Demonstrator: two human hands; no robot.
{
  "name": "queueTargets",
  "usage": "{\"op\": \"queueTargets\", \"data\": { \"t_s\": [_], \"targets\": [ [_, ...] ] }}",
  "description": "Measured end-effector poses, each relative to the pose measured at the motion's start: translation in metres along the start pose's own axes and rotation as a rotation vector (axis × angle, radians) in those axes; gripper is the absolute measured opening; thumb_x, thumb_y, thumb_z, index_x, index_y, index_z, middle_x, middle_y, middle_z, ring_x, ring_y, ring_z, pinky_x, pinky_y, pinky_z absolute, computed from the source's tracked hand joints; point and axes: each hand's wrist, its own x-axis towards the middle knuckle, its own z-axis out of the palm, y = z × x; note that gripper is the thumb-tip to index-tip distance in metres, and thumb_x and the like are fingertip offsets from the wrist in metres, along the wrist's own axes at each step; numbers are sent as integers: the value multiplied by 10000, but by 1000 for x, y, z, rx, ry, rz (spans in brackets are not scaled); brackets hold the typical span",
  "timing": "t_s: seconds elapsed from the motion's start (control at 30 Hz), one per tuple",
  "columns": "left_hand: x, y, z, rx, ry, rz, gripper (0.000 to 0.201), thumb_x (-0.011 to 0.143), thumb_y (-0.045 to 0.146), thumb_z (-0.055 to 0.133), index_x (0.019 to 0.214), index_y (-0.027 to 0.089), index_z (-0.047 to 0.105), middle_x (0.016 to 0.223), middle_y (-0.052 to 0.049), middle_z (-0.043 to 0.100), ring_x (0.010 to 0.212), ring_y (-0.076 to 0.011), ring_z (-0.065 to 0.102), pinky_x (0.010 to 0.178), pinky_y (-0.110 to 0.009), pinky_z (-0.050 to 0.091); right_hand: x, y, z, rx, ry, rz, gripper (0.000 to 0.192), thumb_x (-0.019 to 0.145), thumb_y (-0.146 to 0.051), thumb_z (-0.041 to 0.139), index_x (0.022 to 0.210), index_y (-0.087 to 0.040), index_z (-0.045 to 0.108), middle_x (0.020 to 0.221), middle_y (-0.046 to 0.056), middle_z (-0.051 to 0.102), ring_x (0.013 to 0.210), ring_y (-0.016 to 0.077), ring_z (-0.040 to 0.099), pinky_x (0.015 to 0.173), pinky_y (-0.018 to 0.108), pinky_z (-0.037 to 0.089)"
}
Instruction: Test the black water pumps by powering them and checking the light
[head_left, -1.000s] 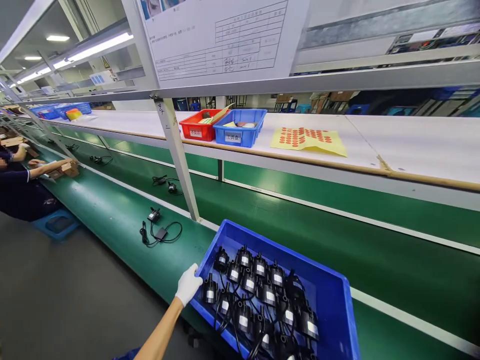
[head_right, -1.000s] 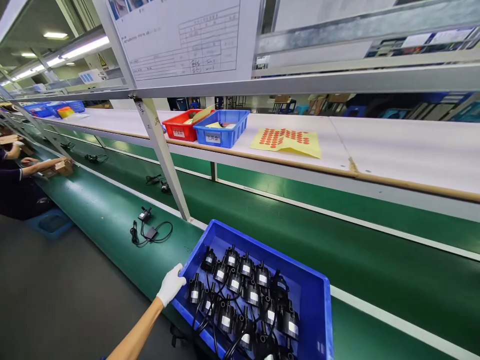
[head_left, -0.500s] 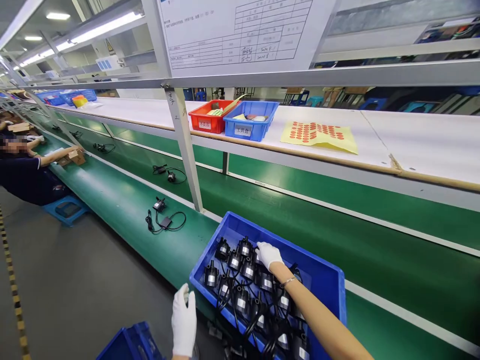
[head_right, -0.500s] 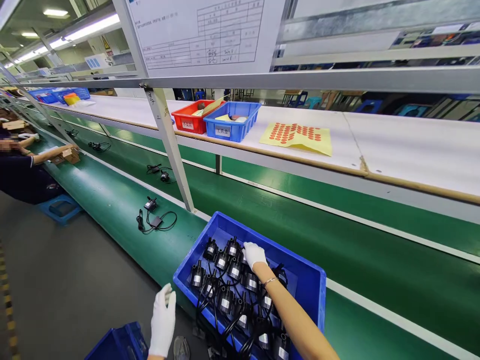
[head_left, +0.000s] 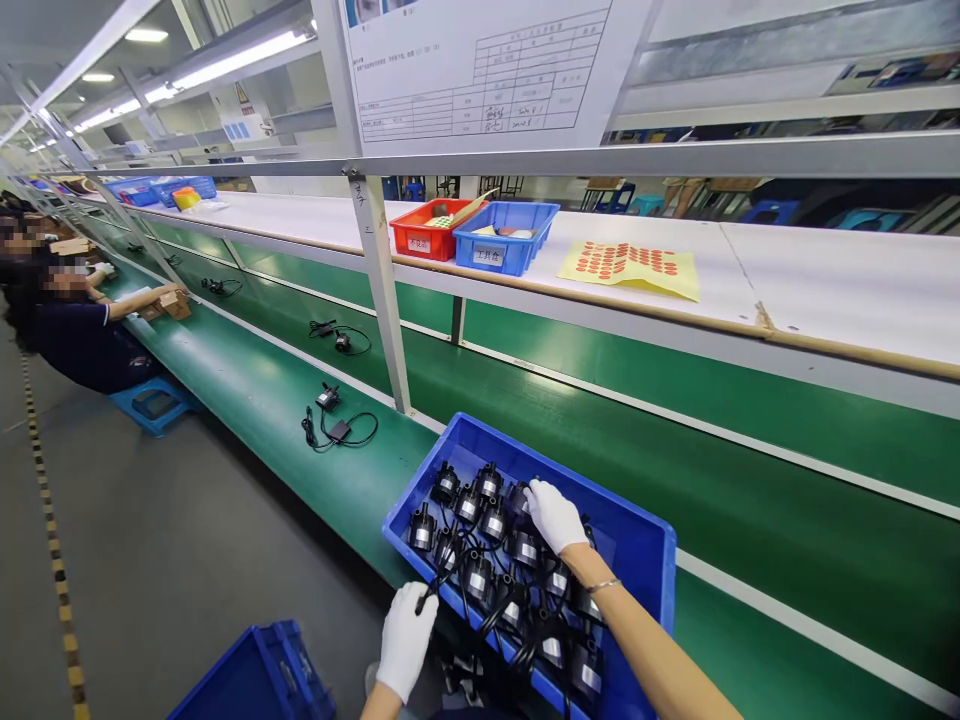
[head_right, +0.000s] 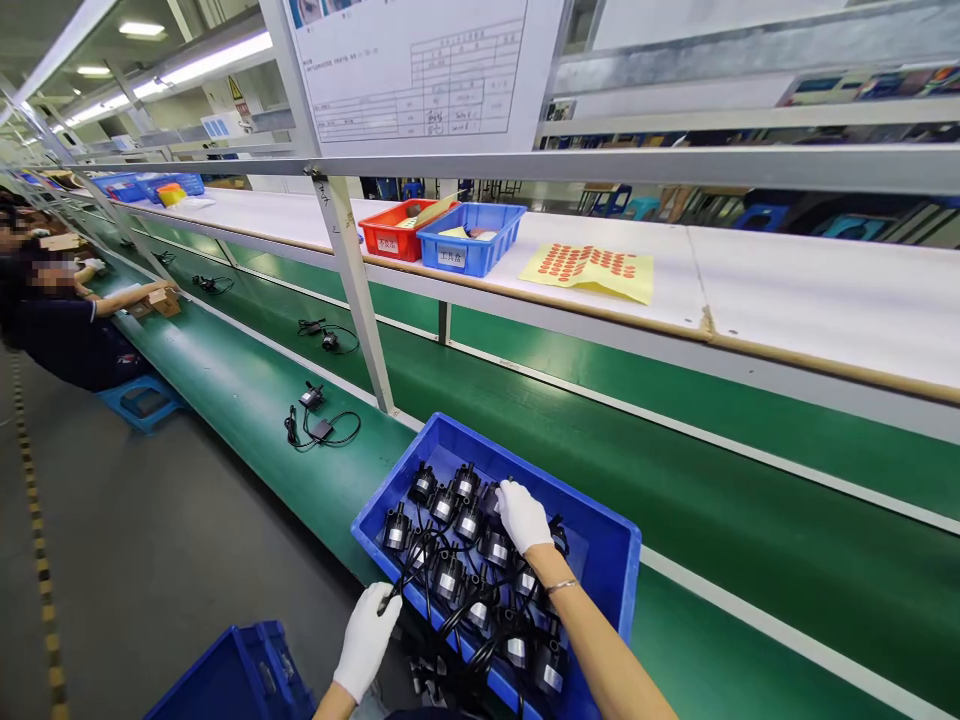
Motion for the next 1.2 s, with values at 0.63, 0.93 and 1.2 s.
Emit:
{"op": "queueTargets", "data": {
  "t_s": [0.63, 0.93, 1.2],
  "targets": [
    [27, 157, -178, -699, -331, 428, 750, 962, 697, 251, 1442, 171, 492, 1342, -134, 627, 1204, -292, 626, 1037, -466, 497, -75, -135, -266, 40, 783, -715, 404, 1095, -376, 276, 1007, -192, 625, 648, 2, 570, 551, 148, 478, 547, 271, 325],
    [-90, 114, -221, -1123, -450, 221, 752, 765, 789, 590, 1265, 234, 680, 1042, -100, 730, 1112, -328, 638, 959, -458, 532, -122, -230, -276, 523, 447, -1130, 385, 1086, -445, 330, 993, -194, 607, 687, -6, 635, 587, 136, 539, 554, 262, 397],
    [-137, 107, -250, -2027, -330, -98, 654, 953, 679, 416, 1009, 86, 685, 752, -68, 636, 565, -92, 552, 542, -196, 484, -193, -269, -173, 757, -781, -726, 242, 928, -347, 523, 921, -237, 738, 921, 14, 770, 824, 202, 709, 734, 242, 537]
  ]
}}
